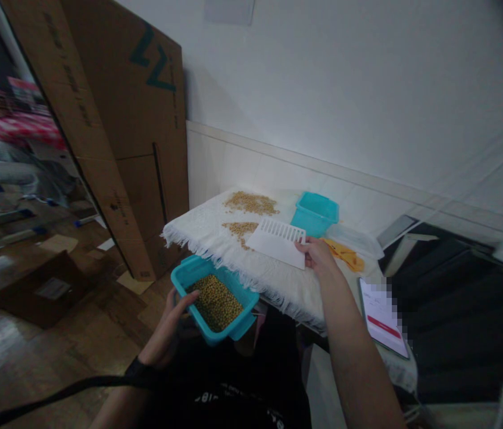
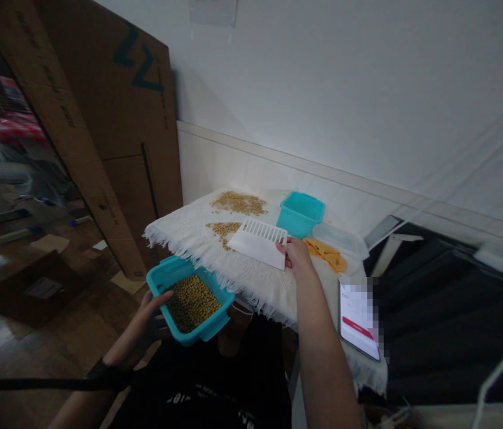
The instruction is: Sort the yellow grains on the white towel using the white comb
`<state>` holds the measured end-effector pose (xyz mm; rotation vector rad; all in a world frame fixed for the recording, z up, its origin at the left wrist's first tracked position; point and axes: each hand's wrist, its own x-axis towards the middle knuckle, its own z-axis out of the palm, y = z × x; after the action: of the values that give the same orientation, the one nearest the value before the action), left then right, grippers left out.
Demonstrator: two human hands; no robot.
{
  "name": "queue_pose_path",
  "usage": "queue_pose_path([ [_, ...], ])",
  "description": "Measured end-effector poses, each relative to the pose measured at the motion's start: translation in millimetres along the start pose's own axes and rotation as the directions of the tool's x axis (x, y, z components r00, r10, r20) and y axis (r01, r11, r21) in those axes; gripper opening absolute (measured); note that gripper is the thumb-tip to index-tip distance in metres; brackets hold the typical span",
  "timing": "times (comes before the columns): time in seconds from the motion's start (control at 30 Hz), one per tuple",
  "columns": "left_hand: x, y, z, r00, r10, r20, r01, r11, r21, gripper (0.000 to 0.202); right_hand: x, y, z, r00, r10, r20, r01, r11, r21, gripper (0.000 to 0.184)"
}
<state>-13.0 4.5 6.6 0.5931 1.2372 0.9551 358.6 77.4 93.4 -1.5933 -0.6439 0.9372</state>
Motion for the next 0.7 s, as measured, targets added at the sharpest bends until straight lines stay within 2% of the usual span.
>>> queue_pose_path([
  [0.7, -3.7, 2.0, 1.2, 1.000, -0.005, 0.013, 0.005, 1.000, 0.004, 0.087, 2.5, 3.6, -2.1, 1.000, -0.017, 0.020, 0.017, 0.999, -0.030, 0.022],
])
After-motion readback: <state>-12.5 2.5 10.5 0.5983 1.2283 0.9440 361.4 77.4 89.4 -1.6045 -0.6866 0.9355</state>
